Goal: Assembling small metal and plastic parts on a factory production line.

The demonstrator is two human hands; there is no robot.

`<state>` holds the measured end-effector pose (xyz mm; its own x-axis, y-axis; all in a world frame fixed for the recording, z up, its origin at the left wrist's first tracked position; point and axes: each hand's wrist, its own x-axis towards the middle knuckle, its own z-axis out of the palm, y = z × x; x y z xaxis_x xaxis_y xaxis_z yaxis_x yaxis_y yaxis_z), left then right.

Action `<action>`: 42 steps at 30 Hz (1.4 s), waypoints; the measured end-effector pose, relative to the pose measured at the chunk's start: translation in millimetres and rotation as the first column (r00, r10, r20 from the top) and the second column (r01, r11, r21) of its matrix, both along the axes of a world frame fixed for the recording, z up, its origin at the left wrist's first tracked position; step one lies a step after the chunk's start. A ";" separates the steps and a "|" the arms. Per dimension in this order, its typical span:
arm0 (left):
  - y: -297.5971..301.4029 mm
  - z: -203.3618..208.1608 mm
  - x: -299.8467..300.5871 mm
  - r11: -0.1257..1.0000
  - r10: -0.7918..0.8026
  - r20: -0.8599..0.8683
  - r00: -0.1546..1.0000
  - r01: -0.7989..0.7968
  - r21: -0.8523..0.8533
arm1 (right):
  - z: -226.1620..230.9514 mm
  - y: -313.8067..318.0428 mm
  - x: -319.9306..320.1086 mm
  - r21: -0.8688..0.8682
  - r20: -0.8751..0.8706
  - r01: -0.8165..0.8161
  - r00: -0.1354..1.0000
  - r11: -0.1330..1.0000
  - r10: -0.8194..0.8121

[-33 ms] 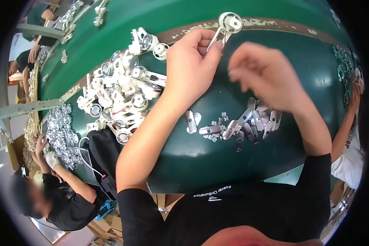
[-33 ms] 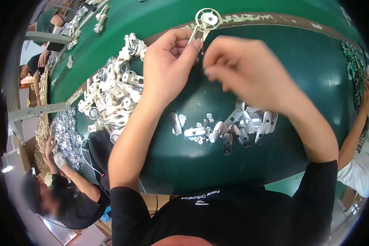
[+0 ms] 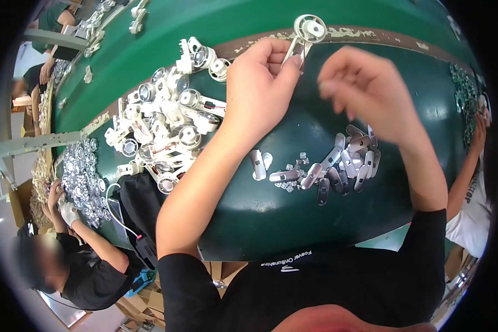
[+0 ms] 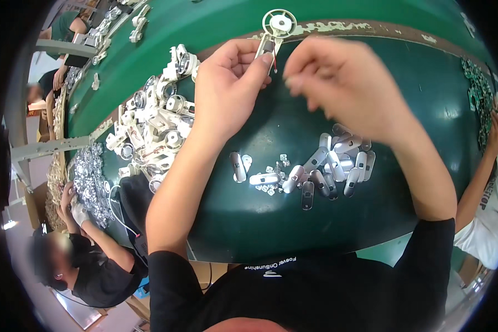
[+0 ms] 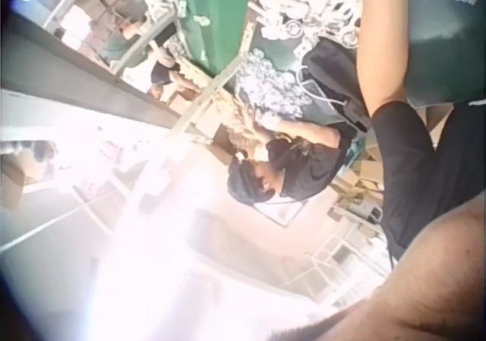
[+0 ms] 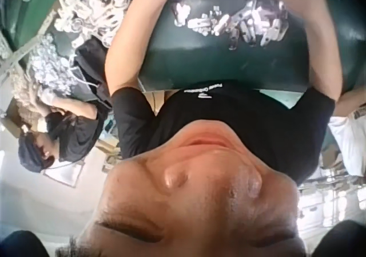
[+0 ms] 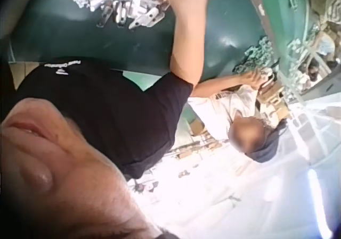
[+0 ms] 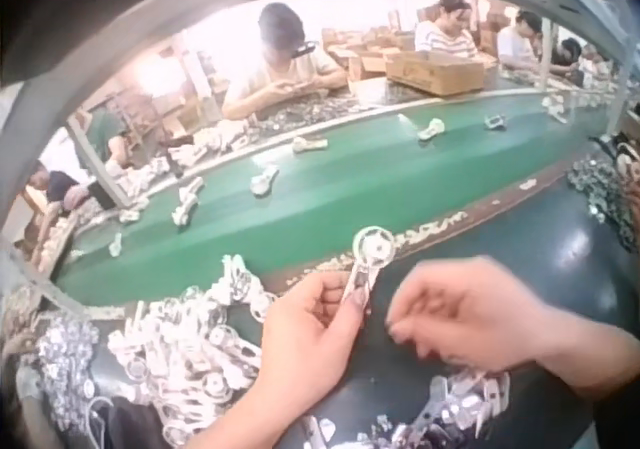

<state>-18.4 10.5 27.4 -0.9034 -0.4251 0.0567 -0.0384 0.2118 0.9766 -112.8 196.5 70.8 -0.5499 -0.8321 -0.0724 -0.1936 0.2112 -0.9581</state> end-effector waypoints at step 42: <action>28.0 -32.9 -2.6 0.960 -0.065 -0.110 0.992 0.092 0.264 | -19.0 -0.8 -20.7 -0.051 0.158 0.021 0.987 0.998 -0.013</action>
<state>-20.9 38.5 -5.5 -0.9302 -0.3646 0.0414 0.0675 -0.0592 0.9960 -133.5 195.7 51.8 -0.5492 -0.8276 -0.1158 -0.0365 0.1622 -0.9861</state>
